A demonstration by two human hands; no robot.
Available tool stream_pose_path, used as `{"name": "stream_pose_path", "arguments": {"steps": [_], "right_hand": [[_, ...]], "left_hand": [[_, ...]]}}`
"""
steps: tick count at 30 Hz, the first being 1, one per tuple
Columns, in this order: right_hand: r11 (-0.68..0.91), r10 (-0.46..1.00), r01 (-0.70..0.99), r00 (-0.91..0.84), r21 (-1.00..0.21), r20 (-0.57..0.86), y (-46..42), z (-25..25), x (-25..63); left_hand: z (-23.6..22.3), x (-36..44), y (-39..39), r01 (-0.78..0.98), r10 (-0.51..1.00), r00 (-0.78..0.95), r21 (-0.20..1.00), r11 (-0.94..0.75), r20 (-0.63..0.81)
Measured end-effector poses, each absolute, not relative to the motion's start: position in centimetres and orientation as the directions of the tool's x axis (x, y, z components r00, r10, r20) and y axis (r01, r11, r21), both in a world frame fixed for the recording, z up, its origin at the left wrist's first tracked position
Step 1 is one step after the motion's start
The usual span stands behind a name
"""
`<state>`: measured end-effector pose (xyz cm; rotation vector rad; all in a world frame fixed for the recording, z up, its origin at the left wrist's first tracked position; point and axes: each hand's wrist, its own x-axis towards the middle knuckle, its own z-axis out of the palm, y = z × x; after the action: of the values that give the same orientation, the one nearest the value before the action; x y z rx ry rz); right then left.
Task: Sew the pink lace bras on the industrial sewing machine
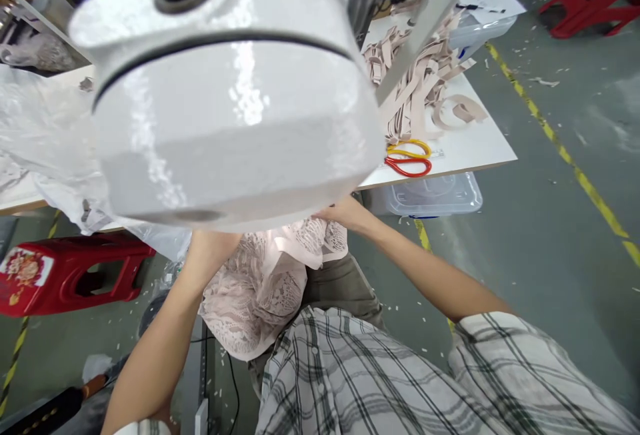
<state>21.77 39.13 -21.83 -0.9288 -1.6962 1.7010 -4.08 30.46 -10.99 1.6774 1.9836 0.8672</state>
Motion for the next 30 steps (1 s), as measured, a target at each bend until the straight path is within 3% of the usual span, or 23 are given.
{"name": "stream_pose_path", "arguments": {"steps": [2,4,6,8,13,19,24,27,30], "right_hand": [[-0.314,0.725,-0.051,-0.657,-0.948,-0.205,37.9,-24.5,21.9],[-0.549,0.589,-0.116,-0.756,-0.828,-0.285,36.7,-26.5,22.2],[-0.674,0.482,-0.105,-0.813,-0.731,-0.327,35.7,-27.5,22.7],[-0.704,0.497,-0.121,-0.788,-0.7,-0.363,35.1,-27.8,23.3],[-0.631,0.706,-0.249,-0.577,-0.735,-0.41,35.5,-27.3,24.5],[-0.571,0.799,-0.33,-0.432,-0.752,-0.418,36.7,-24.7,26.8],[-0.455,0.883,-0.328,-0.285,-0.828,-0.373,37.0,-20.7,28.9],[-0.323,0.934,-0.305,-0.255,-0.896,-0.25,36.2,-17.7,29.3],[-0.163,0.858,-0.224,-0.513,-0.961,-0.026,34.5,-14.3,28.2]], "left_hand": [[-10.8,-4.0,30.5,0.745,0.987,-0.131,0.666,0.037,0.091],[-10.8,-3.9,30.5,0.76,0.994,-0.07,0.65,0.002,0.079],[-10.7,-3.7,30.6,0.773,0.997,-0.045,0.634,-0.007,0.066],[-10.6,-3.5,30.6,0.786,0.996,-0.051,0.618,-0.007,0.077],[-10.6,-2.7,30.6,0.759,0.984,-0.131,0.651,0.019,0.124],[-11.6,-3.1,29.9,0.796,0.983,-0.116,0.605,0.006,0.144],[-12.0,-3.1,26.7,0.846,0.908,-0.246,0.533,0.029,0.34],[-10.7,-0.6,24.3,0.863,0.847,-0.102,0.469,-0.186,0.522],[-8.9,2.8,22.9,0.726,0.724,0.217,0.388,-0.568,0.655]]}}
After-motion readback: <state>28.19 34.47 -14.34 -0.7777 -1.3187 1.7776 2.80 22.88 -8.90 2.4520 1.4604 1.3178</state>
